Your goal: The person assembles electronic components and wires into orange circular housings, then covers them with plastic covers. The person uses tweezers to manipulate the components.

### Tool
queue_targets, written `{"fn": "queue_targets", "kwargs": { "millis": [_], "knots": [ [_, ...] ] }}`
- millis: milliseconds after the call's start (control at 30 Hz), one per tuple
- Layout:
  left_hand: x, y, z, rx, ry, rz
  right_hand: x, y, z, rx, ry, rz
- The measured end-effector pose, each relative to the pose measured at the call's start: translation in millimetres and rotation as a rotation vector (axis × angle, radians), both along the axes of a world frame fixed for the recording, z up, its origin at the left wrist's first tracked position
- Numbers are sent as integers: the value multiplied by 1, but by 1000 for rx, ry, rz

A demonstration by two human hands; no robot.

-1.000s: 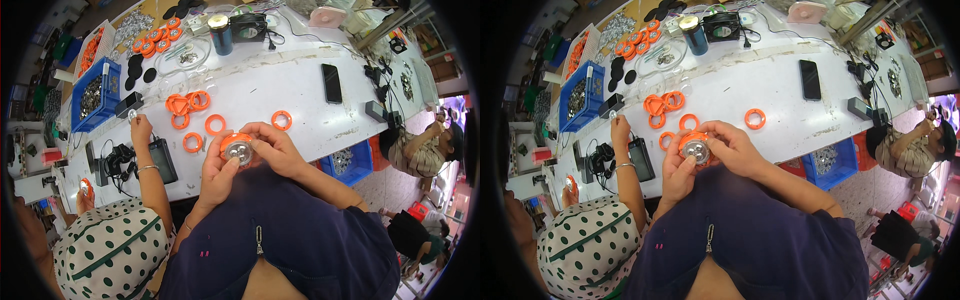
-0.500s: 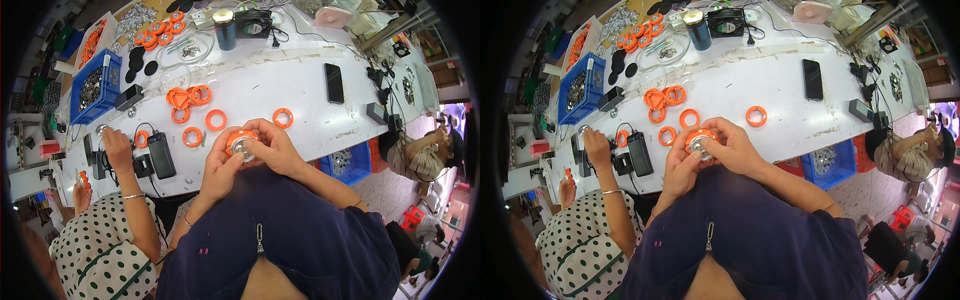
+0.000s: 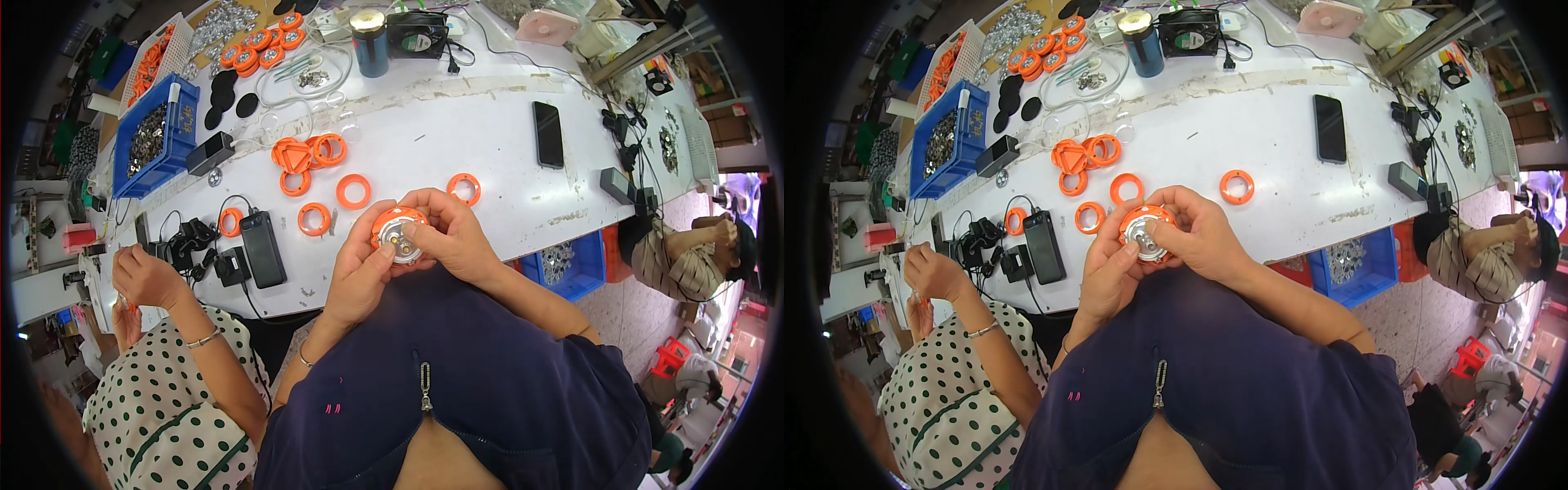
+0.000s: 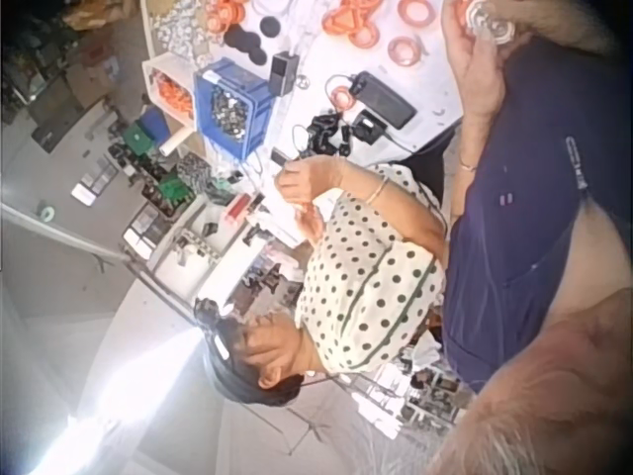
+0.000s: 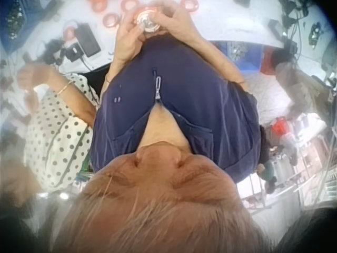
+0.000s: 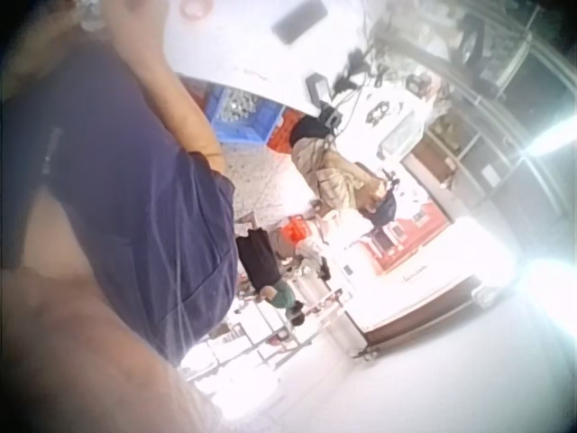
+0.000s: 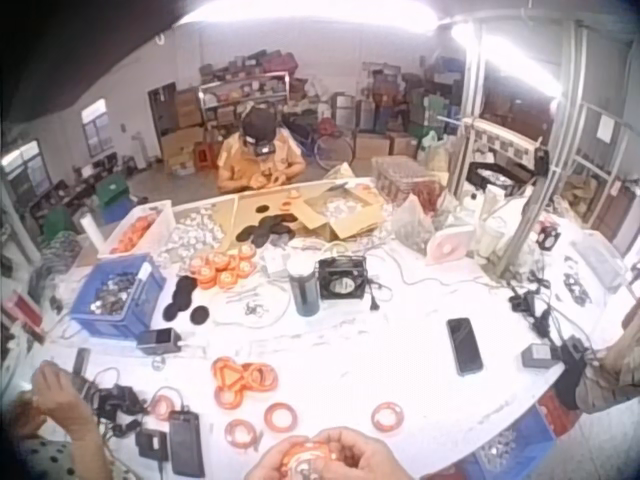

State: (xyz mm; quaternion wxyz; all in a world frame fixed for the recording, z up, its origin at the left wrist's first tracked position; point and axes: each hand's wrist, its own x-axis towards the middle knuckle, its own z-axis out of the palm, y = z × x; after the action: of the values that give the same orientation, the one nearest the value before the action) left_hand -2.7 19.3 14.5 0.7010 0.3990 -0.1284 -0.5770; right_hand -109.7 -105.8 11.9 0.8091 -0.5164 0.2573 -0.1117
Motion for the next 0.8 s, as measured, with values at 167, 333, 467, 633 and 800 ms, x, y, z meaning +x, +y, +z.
{"fn": "queue_targets", "kwargs": {
  "millis": [167,333,467,633,800],
  "knots": [
    [0,-1,1,-10,3,4,1,0,0,-18,2,20],
    [1,1,2,-10,1,9,2,1,4,-42,-23,-3],
    [-1,1,5,-24,-21,16,2,2,1,-39,-48,-11],
    [1,3,-4,16,-77,16,3,2,4,-40,5,0],
    [3,3,-16,42,-85,31,4,0,-1,-18,47,47]
  ]
}}
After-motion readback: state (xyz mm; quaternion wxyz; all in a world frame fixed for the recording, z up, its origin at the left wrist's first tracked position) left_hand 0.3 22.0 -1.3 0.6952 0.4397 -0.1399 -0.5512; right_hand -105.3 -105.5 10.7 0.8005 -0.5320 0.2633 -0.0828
